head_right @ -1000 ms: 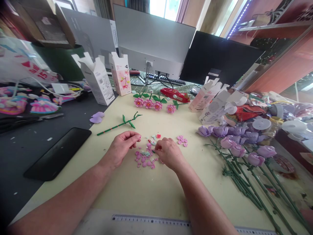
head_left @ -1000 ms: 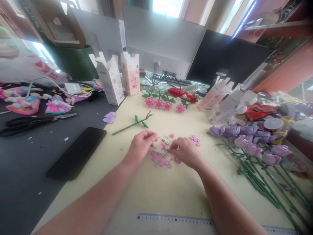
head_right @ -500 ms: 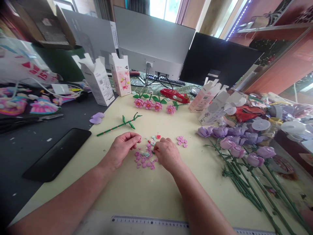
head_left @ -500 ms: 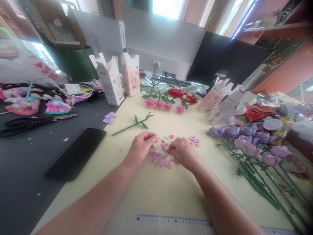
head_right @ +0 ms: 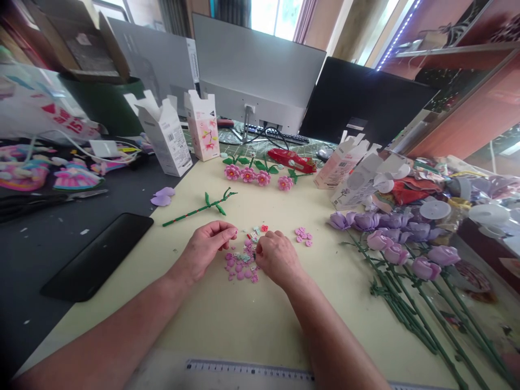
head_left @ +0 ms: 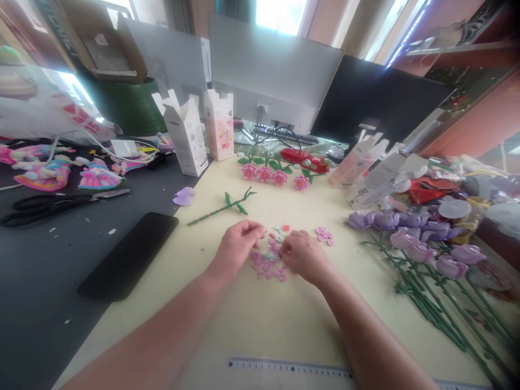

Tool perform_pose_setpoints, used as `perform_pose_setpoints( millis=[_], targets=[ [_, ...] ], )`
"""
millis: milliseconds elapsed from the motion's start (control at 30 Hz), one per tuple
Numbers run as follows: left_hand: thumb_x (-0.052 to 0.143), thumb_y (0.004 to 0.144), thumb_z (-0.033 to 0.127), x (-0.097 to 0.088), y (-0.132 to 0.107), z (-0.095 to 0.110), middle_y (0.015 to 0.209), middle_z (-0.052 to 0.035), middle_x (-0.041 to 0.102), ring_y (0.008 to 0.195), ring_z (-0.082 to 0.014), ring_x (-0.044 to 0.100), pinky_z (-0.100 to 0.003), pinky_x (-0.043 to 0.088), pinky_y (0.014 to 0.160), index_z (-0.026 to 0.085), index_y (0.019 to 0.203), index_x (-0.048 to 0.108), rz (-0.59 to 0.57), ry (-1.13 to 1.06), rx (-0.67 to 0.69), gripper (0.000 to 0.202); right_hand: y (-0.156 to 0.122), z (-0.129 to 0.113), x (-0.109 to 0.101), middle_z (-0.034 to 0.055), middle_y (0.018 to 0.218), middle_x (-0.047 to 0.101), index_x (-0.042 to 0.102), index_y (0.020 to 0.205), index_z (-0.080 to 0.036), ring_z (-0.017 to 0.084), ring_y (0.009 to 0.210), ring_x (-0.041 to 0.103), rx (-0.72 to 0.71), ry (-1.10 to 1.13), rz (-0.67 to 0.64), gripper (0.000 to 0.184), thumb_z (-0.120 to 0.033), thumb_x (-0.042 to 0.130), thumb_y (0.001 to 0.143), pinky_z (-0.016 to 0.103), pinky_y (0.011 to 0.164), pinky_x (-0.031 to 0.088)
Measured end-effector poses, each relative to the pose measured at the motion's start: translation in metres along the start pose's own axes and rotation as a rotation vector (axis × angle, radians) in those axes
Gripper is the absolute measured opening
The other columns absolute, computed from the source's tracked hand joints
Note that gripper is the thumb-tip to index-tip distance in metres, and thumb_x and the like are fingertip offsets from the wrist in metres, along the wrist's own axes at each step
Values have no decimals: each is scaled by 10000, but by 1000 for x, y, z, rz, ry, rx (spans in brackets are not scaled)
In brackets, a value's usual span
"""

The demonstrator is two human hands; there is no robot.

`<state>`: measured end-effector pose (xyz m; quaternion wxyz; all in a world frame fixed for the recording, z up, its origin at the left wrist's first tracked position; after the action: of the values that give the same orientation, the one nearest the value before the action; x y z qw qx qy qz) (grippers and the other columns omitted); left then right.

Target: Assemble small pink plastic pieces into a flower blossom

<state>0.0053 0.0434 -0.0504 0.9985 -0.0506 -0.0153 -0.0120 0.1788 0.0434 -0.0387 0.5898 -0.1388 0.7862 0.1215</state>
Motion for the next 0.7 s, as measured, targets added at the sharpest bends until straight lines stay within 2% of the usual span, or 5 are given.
perform_pose_setpoints(
  millis=[133,233,400,567,700],
  targets=[
    [663,757,455,0,-2,1,831,-26,666,656,-124,549,-252,442,644,189,852,681,-8,4,-10,283,-2,-4,-8,14,688,604,574,658,-194,165,686,516,-28,50,67,142,-75,554,734,258,608,355],
    [664,757,466,1,-2,0,823,-25,670,652,-121,548,-254,441,639,192,854,685,-28,-2,-30,291,-5,-6,-16,-16,644,588,562,705,-198,128,572,498,10,207,140,121,-91,527,749,235,541,350],
    [699,737,456,4,-4,-2,812,-33,672,676,-119,548,-251,442,644,184,863,697,-62,-80,-92,299,-5,-6,-25,-16,706,641,636,817,-200,132,631,569,-18,510,268,126,-130,546,764,238,608,439],
    [714,731,434,8,-6,-4,816,-48,676,682,-118,565,-249,450,649,169,877,710,-118,-183,-155,303,-4,-3,-22,-3,770,680,673,806,-205,152,713,603,-21,725,254,73,-213,600,806,258,656,466],
    [725,722,429,9,-7,-5,826,-61,689,683,-126,583,-257,461,654,163,890,715,-117,-207,-175,315,-4,-7,-21,11,785,681,683,834,-198,158,720,602,-2,900,227,82,-245,625,800,271,658,486]
  ],
)
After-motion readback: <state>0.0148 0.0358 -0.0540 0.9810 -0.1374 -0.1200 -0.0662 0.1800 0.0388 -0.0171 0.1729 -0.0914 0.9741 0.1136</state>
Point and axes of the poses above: each hand's wrist, its own y-axis towards the middle knuckle, its own x-axis out of the palm, z = x × y, the point moved 4 cm from there along y, towards the middle knuckle
